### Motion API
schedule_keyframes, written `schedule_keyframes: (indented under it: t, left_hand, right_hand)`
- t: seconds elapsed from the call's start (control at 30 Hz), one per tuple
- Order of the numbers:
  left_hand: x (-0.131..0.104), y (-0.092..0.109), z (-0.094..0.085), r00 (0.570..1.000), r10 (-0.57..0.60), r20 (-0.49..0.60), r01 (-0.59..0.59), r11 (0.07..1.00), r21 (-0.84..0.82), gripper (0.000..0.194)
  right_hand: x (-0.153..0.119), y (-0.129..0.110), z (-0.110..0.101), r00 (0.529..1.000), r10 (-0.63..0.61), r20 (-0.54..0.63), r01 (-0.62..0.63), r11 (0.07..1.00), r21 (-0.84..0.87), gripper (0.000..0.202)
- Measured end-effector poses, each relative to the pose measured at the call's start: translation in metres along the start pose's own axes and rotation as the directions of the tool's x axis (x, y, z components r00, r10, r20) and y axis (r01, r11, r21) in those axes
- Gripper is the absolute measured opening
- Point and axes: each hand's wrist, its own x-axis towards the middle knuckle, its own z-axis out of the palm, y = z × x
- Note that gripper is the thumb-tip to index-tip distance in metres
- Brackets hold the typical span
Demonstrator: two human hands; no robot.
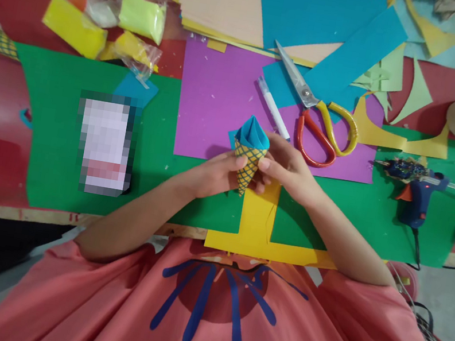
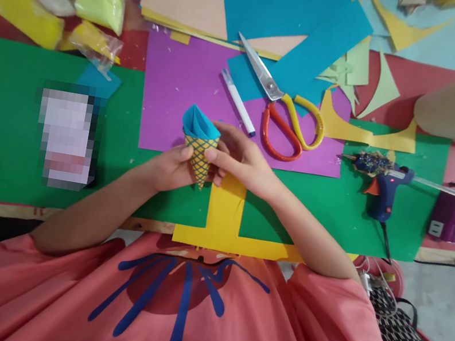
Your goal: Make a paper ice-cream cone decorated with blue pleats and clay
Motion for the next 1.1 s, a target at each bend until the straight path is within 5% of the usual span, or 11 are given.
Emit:
schedule_keyframes:
  t: [0.07, 0.17, 0.27, 0.37, 0.47, 0.57, 0.73, 0.83, 0.93, 1.1]
  left_hand:
    - [-0.001, -0.002, 0.0, 1.0, -0.025, 0.008, 0.024, 0.997, 0.076, 0.052]
    - [0.0, 0.0, -0.001, 0.999, 0.029, -0.019, -0.025, 0.981, 0.19, 0.053]
    - [0.0, 0.007, -0.005, 0.984, 0.16, -0.077, -0.135, 0.957, 0.257, 0.059]
    - [0.0, 0.012, -0.013, 0.93, 0.339, -0.14, -0.284, 0.907, 0.31, 0.05]
    - [-0.001, 0.01, -0.017, 0.849, 0.526, -0.052, -0.461, 0.786, 0.412, 0.043]
    - [-0.003, 0.005, -0.015, 0.825, 0.565, -0.033, -0.475, 0.723, 0.501, 0.051]
    - [-0.01, 0.001, -0.005, 0.816, 0.577, 0.044, -0.516, 0.691, 0.507, 0.037]
    - [-0.014, 0.001, -0.001, 0.841, 0.538, 0.048, -0.492, 0.726, 0.481, 0.036]
    - [-0.013, 0.0, 0.0, 0.83, 0.556, 0.049, -0.5, 0.702, 0.506, 0.034]
    - [-0.009, -0.001, 0.005, 0.739, 0.673, 0.035, -0.57, 0.596, 0.565, 0.041]
  right_hand:
    - [-0.001, 0.002, 0.004, 0.996, 0.031, 0.082, -0.034, 0.999, 0.04, 0.046]
    - [-0.002, 0.004, 0.003, 0.996, -0.08, -0.035, 0.078, 0.995, -0.067, 0.05]
    - [-0.004, 0.006, -0.004, 0.92, -0.319, -0.229, 0.23, 0.91, -0.345, 0.058]
    - [-0.007, 0.008, -0.009, 0.846, -0.472, -0.249, 0.282, 0.791, -0.542, 0.056]
    - [-0.009, 0.012, -0.007, 0.873, -0.43, -0.23, 0.228, 0.776, -0.588, 0.049]
    - [-0.009, 0.017, 0.005, 0.92, -0.303, -0.248, 0.141, 0.848, -0.511, 0.048]
    - [-0.008, 0.018, 0.025, 0.984, -0.053, -0.17, 0.021, 0.982, -0.187, 0.054]
    - [-0.008, 0.016, 0.029, 0.995, 0.059, -0.074, -0.07, 0.985, -0.155, 0.043]
    - [-0.008, 0.018, 0.03, 0.993, 0.002, -0.115, -0.03, 0.968, -0.248, 0.043]
    - [-0.012, 0.019, 0.027, 0.972, -0.207, -0.108, 0.128, 0.858, -0.498, 0.039]
